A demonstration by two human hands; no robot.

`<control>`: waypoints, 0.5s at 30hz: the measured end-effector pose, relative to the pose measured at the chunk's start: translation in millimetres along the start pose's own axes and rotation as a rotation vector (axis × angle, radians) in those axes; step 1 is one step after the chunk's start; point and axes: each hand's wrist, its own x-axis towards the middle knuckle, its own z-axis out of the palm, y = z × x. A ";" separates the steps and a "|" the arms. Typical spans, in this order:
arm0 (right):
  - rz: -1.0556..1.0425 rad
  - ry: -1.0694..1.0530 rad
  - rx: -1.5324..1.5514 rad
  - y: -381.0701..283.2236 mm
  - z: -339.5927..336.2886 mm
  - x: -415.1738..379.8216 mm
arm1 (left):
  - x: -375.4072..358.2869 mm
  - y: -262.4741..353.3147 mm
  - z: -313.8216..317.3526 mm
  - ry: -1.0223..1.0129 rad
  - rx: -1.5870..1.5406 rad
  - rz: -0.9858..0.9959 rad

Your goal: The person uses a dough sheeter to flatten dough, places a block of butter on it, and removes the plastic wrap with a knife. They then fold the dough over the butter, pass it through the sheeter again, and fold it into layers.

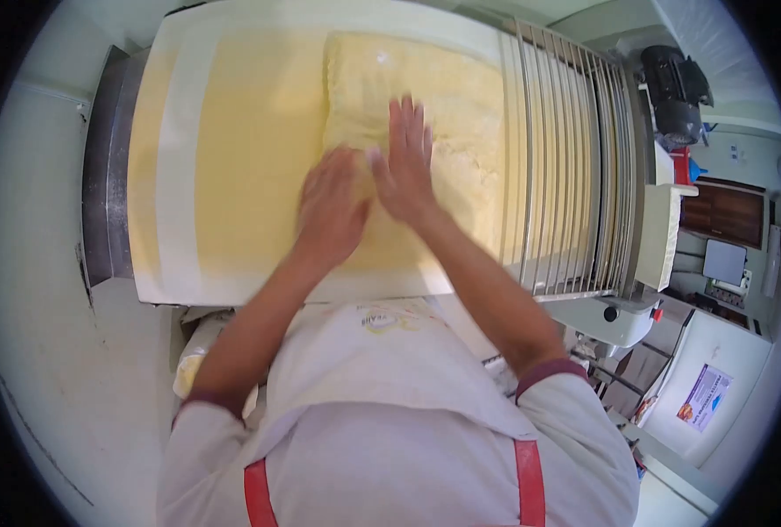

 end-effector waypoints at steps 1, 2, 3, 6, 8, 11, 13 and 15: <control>0.023 -0.018 0.012 2.1 -10.1 12.6 | 34.1 9.2 12.4 -0.050 0.024 0.078; -0.008 -0.059 -0.071 11.1 -8.6 24.0 | 68.2 18.5 24.8 -0.099 0.044 0.156; -0.048 -0.087 -0.161 18.6 -5.6 44.8 | 99.3 17.8 36.2 -0.127 0.104 0.203; -0.061 -0.160 -0.204 38.9 8.9 76.5 | 125.9 9.3 53.7 -0.154 0.346 0.173; -0.059 -0.163 -0.175 45.8 15.7 81.5 | 129.2 6.8 56.5 -0.137 0.442 0.155; -0.069 -0.160 -0.192 49.5 14.7 80.4 | 128.5 4.5 59.6 -0.113 0.495 0.159; -0.074 -0.175 -0.127 48.4 3.6 73.9 | 131.6 11.7 52.8 -0.119 0.568 0.193; -0.043 -0.147 -0.125 60.9 -10.8 69.1 | 139.2 14.5 80.8 -0.174 0.069 0.186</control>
